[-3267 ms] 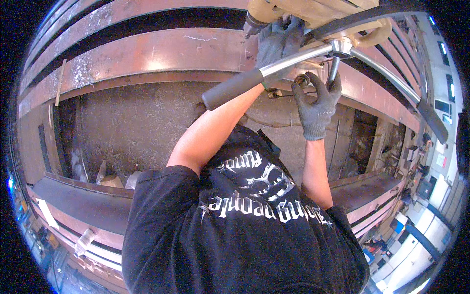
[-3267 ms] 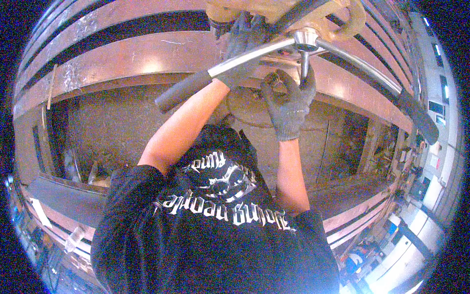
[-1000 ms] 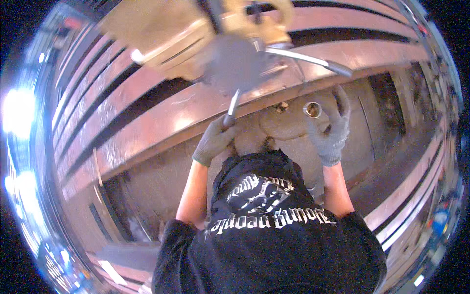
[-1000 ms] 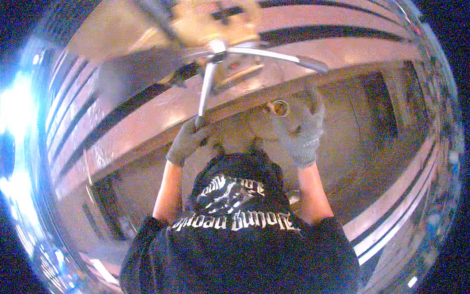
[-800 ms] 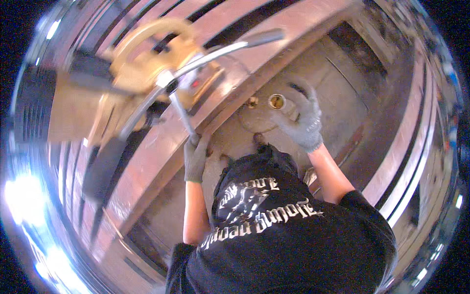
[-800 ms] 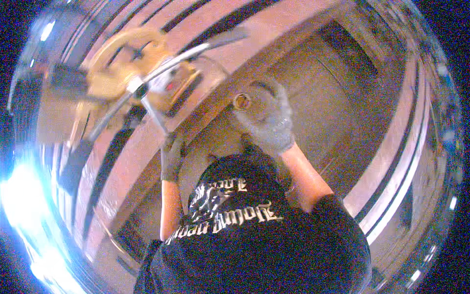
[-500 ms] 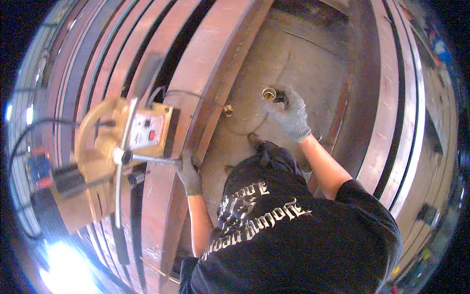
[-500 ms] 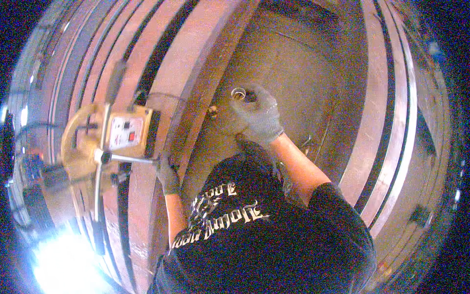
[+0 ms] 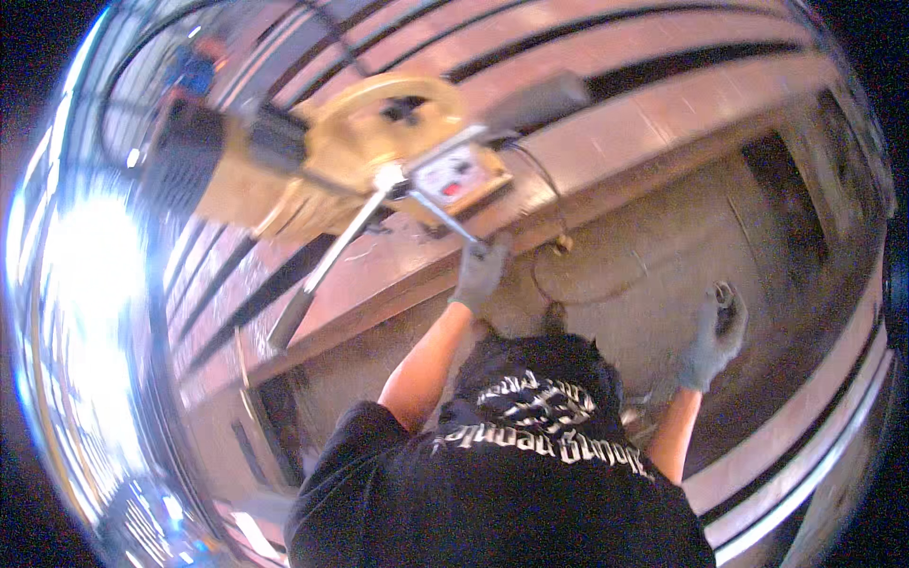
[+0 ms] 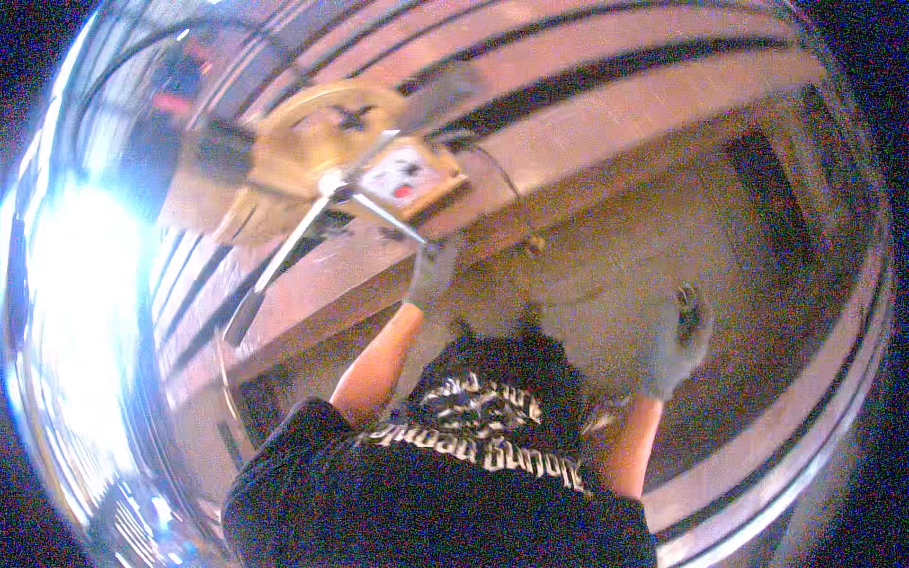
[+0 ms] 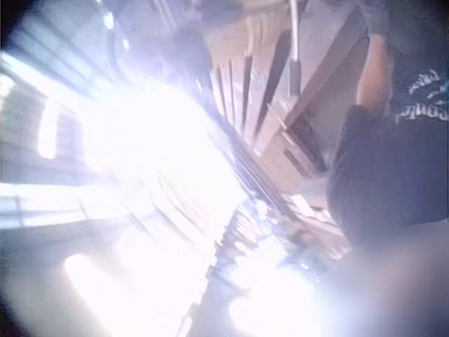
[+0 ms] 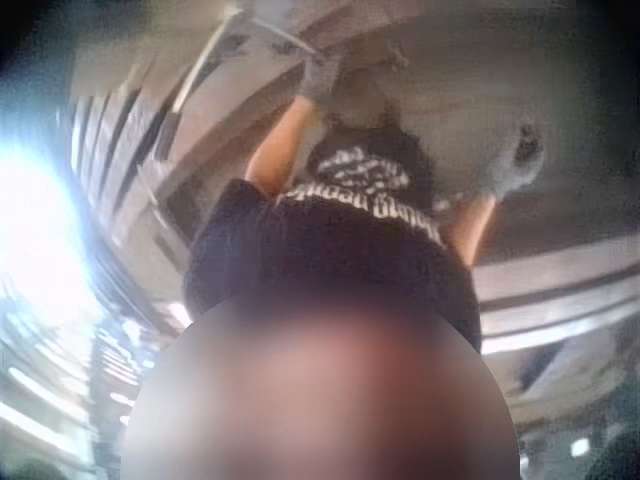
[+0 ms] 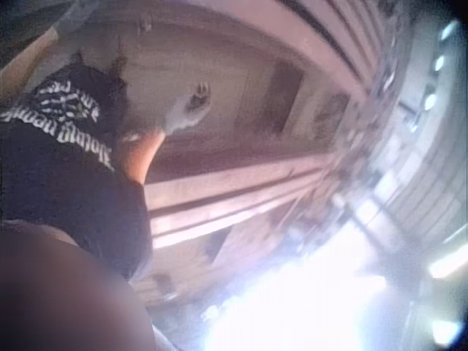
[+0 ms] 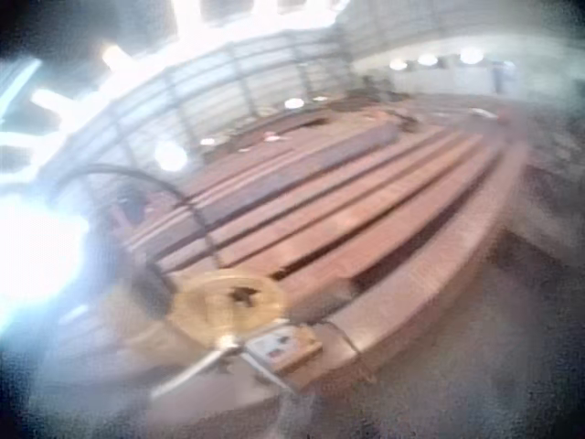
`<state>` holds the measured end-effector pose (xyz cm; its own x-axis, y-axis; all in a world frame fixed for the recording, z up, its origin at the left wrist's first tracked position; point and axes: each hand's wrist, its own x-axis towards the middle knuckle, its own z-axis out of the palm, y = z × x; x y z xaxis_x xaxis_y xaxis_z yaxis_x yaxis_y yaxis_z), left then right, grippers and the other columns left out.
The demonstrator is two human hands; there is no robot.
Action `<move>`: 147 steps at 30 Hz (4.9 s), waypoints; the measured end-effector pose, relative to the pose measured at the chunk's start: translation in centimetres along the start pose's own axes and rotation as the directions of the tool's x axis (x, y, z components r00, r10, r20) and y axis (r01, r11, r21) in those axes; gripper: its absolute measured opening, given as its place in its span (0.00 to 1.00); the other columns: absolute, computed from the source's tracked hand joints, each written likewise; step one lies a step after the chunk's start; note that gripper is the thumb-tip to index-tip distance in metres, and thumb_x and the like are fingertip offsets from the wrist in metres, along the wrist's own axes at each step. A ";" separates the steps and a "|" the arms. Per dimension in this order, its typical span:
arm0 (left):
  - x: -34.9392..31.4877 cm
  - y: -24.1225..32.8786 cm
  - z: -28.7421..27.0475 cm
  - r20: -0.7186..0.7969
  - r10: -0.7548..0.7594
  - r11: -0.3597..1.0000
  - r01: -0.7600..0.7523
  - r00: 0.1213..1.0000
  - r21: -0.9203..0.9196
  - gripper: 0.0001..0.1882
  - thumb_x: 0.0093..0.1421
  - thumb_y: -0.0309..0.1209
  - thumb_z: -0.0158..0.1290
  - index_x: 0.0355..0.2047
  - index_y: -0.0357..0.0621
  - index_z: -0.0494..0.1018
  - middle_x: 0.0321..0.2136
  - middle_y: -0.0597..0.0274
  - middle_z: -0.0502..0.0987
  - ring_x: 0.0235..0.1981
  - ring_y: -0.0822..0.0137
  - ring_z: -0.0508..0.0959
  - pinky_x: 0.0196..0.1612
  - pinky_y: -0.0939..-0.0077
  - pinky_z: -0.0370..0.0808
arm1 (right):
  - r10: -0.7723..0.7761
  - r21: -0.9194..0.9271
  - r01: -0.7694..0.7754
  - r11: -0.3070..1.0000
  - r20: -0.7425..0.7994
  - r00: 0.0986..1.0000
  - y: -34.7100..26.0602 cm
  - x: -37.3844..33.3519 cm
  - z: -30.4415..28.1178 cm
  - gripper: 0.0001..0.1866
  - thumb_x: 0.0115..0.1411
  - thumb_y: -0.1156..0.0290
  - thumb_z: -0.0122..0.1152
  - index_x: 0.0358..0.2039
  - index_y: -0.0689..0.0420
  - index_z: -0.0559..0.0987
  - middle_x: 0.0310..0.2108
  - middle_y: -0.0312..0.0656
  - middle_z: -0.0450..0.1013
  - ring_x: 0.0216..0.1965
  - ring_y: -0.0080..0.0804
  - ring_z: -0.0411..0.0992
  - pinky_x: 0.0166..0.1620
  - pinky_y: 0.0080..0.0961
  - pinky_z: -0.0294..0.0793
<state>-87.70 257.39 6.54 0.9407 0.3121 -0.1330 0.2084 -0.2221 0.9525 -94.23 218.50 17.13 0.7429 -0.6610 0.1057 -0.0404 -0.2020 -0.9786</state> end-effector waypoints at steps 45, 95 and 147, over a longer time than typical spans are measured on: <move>-5.3 5.4 -7.2 0.139 -0.159 0.981 0.141 0.977 0.130 0.19 0.64 0.42 0.57 0.34 0.34 0.77 0.28 0.36 0.79 0.35 0.44 0.84 0.40 0.54 0.75 | -0.640 0.619 0.698 0.360 0.708 -0.298 -40.8 -0.3 33.4 0.19 0.63 0.63 0.68 0.51 0.58 0.81 0.38 0.33 0.80 0.38 0.17 0.75 0.46 0.24 0.79; -5.7 7.1 -7.6 0.132 -0.104 0.994 0.097 0.986 0.059 0.17 0.62 0.40 0.55 0.34 0.34 0.79 0.28 0.38 0.80 0.36 0.46 0.84 0.41 0.55 0.74 | -0.663 0.660 0.725 0.198 0.635 -0.397 -41.7 -2.2 32.3 0.23 0.57 0.67 0.75 0.53 0.57 0.82 0.41 0.32 0.79 0.39 0.20 0.74 0.45 0.24 0.77; -3.8 4.3 -3.8 0.102 -0.013 0.987 -0.003 0.995 0.162 0.21 0.68 0.41 0.60 0.26 0.35 0.76 0.20 0.68 0.72 0.29 0.75 0.68 0.35 0.66 0.71 | -0.635 -0.059 0.716 0.695 0.418 0.650 -28.6 10.1 9.9 0.21 0.67 0.71 0.64 0.59 0.63 0.77 0.56 0.40 0.76 0.56 0.28 0.72 0.61 0.26 0.70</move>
<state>-91.43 258.71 12.21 0.9603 0.2189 -0.1732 0.2458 -0.3694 0.8961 -78.96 224.71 44.46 0.7878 0.0000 0.6159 0.4645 -0.6568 -0.5940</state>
